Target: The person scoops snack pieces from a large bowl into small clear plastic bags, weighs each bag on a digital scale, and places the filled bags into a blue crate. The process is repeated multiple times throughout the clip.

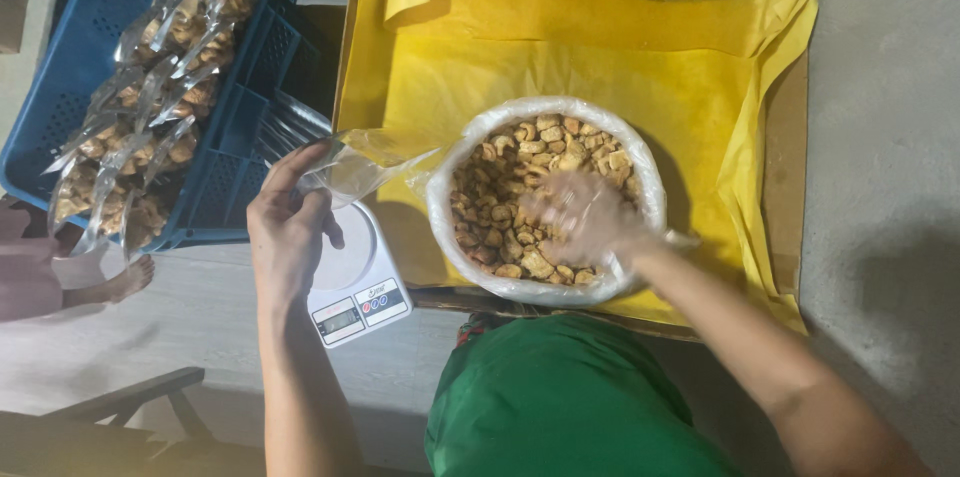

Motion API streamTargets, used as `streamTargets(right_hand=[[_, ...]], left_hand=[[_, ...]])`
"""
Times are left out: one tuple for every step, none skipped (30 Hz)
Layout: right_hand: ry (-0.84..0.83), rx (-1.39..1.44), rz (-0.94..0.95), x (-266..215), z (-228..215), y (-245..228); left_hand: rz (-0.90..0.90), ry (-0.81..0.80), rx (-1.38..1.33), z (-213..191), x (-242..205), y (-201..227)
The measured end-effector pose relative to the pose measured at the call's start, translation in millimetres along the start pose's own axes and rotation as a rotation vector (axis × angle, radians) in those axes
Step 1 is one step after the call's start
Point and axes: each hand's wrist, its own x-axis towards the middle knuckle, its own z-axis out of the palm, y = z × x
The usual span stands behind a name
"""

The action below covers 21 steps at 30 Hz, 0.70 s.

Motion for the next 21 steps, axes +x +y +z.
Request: streamTargets(right_hand=[[-0.016, -0.317, -0.109, -4, 12, -19], [-0.03, -0.634, -0.219, -3, 23, -38], [-0.071, -0.625, -0.196, 2, 26, -47], [-0.111, -0.615, -0.172, 9, 28, -53], [-0.146, -0.607, -0.145, 16, 28, -56], [-0.069, -0.612, -0.14, 23, 22, -49], [0.003, -0.613, -0.133, 29, 12, -36], [0.074, -0.614, -0.125, 33, 2, -23], [0.022, -0.496, -0.035, 37, -14, -11], [-0.03, -0.379, 0.053, 37, -27, -1], [0.075, -0.212, 0.022, 32, -35, 5], [0.179, -0.044, -0.009, 26, -45, 9], [0.279, 0.124, -0.039, 21, -50, 8], [0.241, 0.21, 0.02, 18, -51, 2], [0.2, 0.299, 0.078, 16, -48, -8], [0.159, 0.388, 0.136, 19, -41, -21], [0.07, 0.263, 0.137, 27, -28, -39], [-0.018, 0.138, 0.14, 35, -11, -56], [0.034, -0.191, -0.066, 48, 10, -76], [0.093, -0.52, -0.27, 63, 23, -86], [-0.036, -0.158, -0.565, 74, 31, -81]], left_hand=[[0.003, 0.011, -0.001, 1, -1, -1], [0.004, -0.004, 0.012, 4, -2, -2], [0.004, -0.018, 0.028, 6, -2, -3], [0.004, -0.033, 0.044, 8, -3, -2], [-0.001, -0.038, 0.057, 10, -2, -2], [-0.006, -0.042, 0.071, 11, -3, 0], [-0.017, -0.052, 0.084, 11, -6, -1], [-0.013, -0.051, 0.058, 11, -8, -1], [0.0, -0.044, 0.032, 10, -10, 1], [0.014, -0.036, 0.007, 8, -12, 3], [0.005, -0.025, 0.015, 6, -14, 5], [-0.003, -0.014, 0.023, 3, -15, 7], [-0.015, -0.002, 0.029, 1, -17, 7], [-0.006, 0.001, 0.023, -1, -18, 8], [0.001, 0.003, 0.021, -3, -21, 8], [0.008, 0.004, 0.019, -4, -23, 9], [0.013, 0.005, 0.023, -4, -21, 9], [0.018, 0.007, 0.028, -3, -20, 9], [0.021, 0.008, 0.033, -2, -20, 9], [0.014, 0.006, 0.032, 0, -19, 9], [0.006, 0.0, 0.032, 2, -19, 9]])
